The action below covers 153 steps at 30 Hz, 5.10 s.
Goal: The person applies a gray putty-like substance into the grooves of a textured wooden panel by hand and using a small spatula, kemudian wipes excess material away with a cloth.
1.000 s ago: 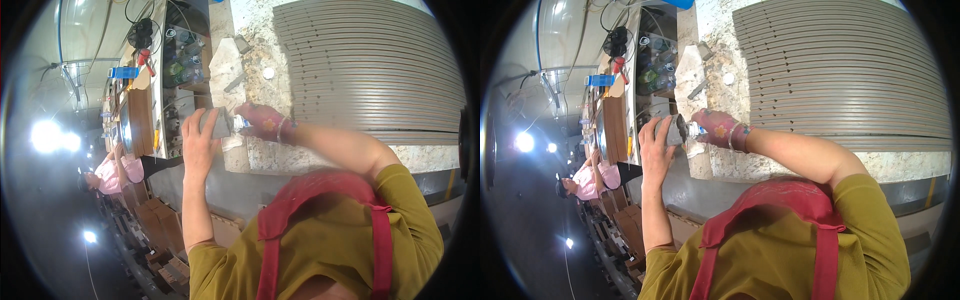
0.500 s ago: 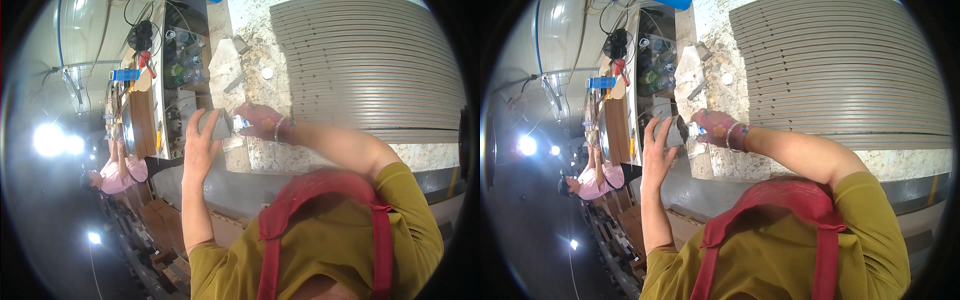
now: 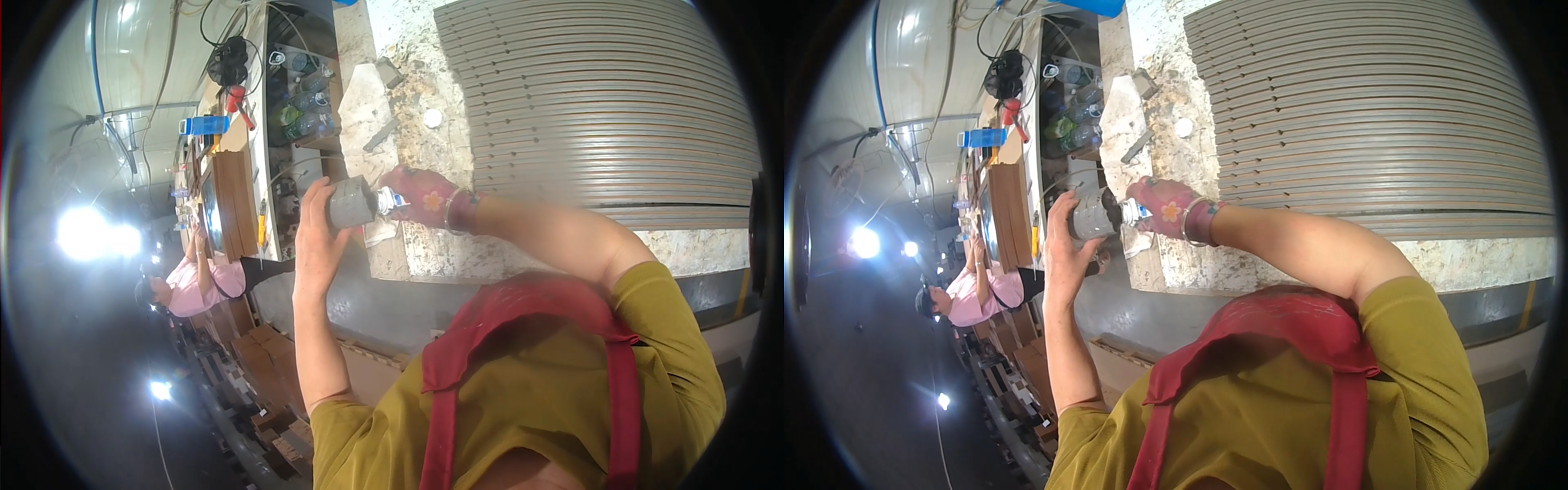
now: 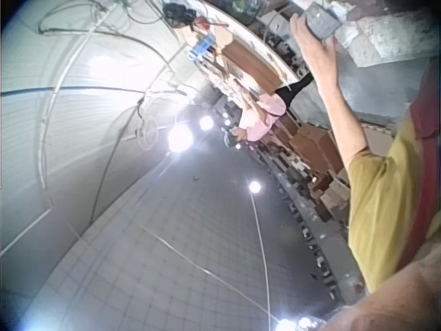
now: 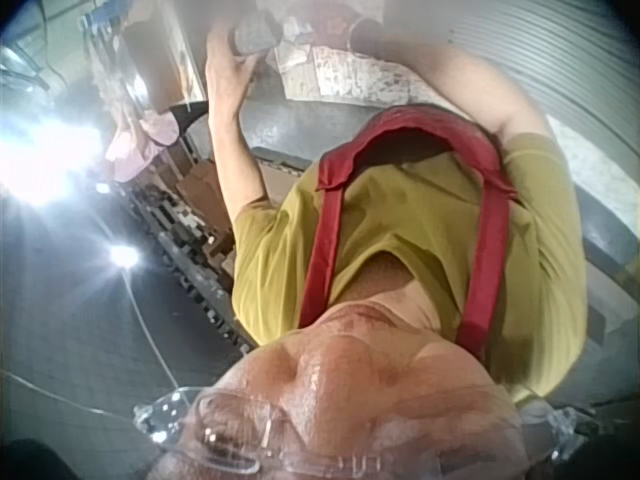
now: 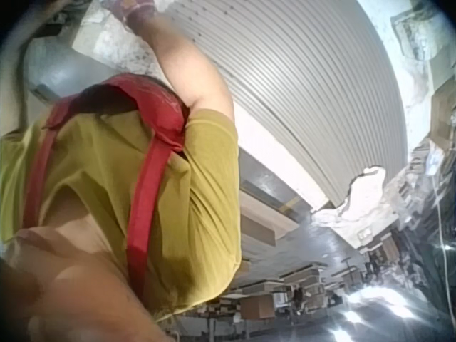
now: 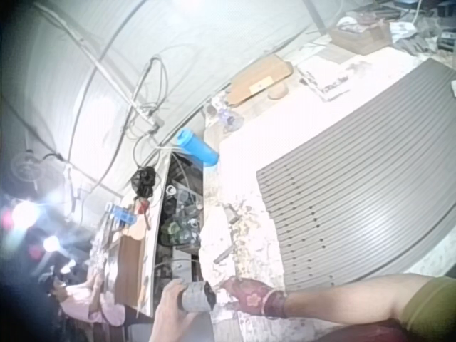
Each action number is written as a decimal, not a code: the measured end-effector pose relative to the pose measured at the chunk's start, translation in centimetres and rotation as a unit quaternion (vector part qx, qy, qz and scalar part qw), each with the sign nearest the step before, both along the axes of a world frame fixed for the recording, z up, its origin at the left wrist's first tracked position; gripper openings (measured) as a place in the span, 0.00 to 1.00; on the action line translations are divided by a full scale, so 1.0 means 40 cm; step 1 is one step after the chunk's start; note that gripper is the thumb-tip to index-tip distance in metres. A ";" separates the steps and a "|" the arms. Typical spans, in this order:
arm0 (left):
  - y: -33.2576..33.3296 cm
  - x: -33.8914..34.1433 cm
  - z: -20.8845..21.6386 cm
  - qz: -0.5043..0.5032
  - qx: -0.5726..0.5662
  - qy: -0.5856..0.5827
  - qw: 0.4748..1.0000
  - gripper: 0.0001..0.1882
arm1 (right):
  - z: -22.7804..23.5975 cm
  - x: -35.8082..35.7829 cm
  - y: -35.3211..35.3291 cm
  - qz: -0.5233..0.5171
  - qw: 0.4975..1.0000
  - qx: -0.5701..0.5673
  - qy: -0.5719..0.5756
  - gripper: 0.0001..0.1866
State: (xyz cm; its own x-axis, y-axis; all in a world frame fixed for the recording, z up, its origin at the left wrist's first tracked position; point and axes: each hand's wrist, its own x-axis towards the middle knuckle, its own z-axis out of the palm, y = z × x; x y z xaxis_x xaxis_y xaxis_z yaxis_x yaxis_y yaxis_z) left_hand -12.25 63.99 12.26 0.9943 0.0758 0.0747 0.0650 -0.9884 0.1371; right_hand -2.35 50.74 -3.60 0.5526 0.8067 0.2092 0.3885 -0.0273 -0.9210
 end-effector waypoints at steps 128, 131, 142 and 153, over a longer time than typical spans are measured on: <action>-0.021 0.076 0.044 0.032 -0.031 0.082 0.996 0.33 | 0.019 0.007 -0.004 0.009 0.999 -0.035 0.027 0.24; -0.018 0.070 0.041 0.038 -0.040 0.083 0.995 0.33 | 0.017 0.006 -0.005 0.005 0.999 -0.034 0.023 0.25; 0.046 0.039 -0.001 0.098 -0.095 0.070 0.988 0.34 | 0.025 0.008 -0.013 0.011 1.000 -0.020 0.016 0.25; 0.039 0.037 -0.001 0.076 -0.067 0.045 0.994 0.32 | 0.034 0.008 -0.018 0.023 0.999 -0.034 0.018 0.25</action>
